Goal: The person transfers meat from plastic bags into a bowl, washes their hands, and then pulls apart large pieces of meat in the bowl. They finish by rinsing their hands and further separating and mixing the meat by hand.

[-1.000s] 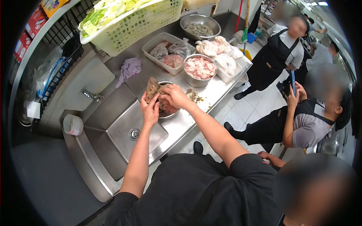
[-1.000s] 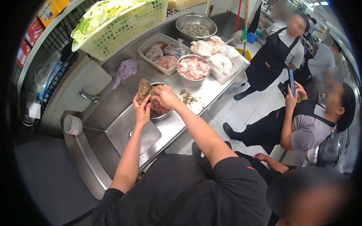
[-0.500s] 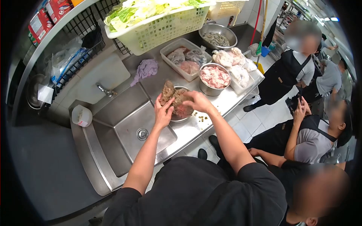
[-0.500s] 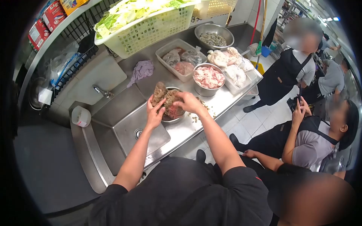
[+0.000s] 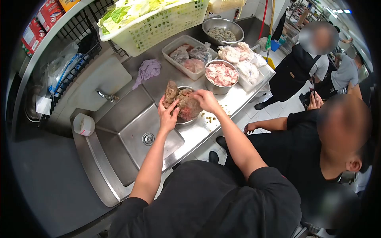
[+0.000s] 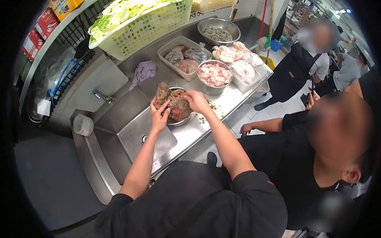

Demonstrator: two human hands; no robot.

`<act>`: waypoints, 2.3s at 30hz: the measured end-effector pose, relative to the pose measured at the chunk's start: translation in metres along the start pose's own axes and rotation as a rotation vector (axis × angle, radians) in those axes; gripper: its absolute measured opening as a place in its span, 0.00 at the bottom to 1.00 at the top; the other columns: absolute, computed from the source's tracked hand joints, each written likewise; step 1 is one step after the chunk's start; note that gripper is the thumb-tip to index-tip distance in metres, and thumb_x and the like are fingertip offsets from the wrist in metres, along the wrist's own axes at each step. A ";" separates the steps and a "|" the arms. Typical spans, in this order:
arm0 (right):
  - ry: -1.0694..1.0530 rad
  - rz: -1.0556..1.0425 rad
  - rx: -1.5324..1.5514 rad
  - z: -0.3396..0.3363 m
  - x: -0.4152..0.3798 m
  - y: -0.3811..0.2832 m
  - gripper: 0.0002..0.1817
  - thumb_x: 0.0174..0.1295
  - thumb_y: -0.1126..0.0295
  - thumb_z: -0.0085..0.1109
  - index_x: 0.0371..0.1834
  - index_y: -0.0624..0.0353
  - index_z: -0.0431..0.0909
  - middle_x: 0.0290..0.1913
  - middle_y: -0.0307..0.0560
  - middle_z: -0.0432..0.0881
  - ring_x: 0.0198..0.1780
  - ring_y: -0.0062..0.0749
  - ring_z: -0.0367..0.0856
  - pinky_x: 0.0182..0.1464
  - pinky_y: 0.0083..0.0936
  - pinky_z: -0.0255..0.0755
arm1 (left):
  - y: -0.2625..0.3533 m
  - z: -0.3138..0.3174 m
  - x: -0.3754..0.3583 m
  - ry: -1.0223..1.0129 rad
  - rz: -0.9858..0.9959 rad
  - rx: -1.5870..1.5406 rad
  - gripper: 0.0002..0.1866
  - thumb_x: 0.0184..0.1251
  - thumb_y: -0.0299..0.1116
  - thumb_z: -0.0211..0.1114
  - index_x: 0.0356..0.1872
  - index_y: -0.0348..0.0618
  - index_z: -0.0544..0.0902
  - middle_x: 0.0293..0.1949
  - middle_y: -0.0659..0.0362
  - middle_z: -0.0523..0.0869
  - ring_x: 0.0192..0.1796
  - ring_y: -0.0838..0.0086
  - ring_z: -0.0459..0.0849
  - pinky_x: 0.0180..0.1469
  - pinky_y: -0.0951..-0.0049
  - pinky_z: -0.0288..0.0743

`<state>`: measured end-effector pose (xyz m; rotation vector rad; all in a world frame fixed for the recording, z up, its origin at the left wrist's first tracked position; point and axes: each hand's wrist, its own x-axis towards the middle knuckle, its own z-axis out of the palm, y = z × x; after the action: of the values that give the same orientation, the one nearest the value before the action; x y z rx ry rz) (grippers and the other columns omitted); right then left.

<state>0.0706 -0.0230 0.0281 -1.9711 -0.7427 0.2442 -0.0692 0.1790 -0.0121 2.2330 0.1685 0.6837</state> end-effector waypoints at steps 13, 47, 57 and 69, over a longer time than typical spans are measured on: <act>0.106 -0.297 -0.242 0.028 -0.057 0.004 0.40 0.58 0.67 0.78 0.74 0.62 0.69 0.63 0.61 0.75 0.66 0.60 0.74 0.66 0.44 0.74 | -0.002 0.001 -0.001 0.006 -0.012 0.014 0.20 0.73 0.35 0.66 0.64 0.66 0.89 0.80 0.44 0.62 0.79 0.46 0.63 0.81 0.49 0.55; 0.325 0.342 -0.478 0.000 -0.060 0.086 0.08 0.65 0.72 0.66 0.44 0.61 0.88 0.46 0.61 0.86 0.48 0.61 0.84 0.55 0.50 0.77 | -0.005 -0.004 -0.007 -0.031 0.024 0.002 0.23 0.72 0.30 0.66 0.67 0.63 0.86 0.80 0.42 0.61 0.81 0.45 0.62 0.82 0.53 0.57; 0.112 -0.448 -0.126 0.027 0.019 -0.055 0.22 0.61 0.78 0.67 0.60 0.58 0.83 0.55 0.54 0.82 0.64 0.56 0.75 0.63 0.43 0.76 | 0.014 -0.014 -0.001 0.190 -0.094 -0.217 0.27 0.70 0.31 0.72 0.69 0.43 0.80 0.70 0.47 0.78 0.70 0.54 0.78 0.73 0.59 0.71; -0.071 -0.603 -0.275 0.047 0.062 -0.061 0.15 0.55 0.80 0.66 0.45 0.54 0.88 0.45 0.45 0.86 0.53 0.47 0.80 0.54 0.35 0.80 | 0.010 -0.029 0.012 0.182 -0.178 -0.161 0.22 0.65 0.30 0.77 0.59 0.37 0.85 0.58 0.52 0.85 0.55 0.65 0.88 0.55 0.68 0.83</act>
<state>0.0735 0.0690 0.0648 -1.8936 -1.4344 -0.1602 -0.0753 0.1952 0.0158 1.9741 0.3844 0.7745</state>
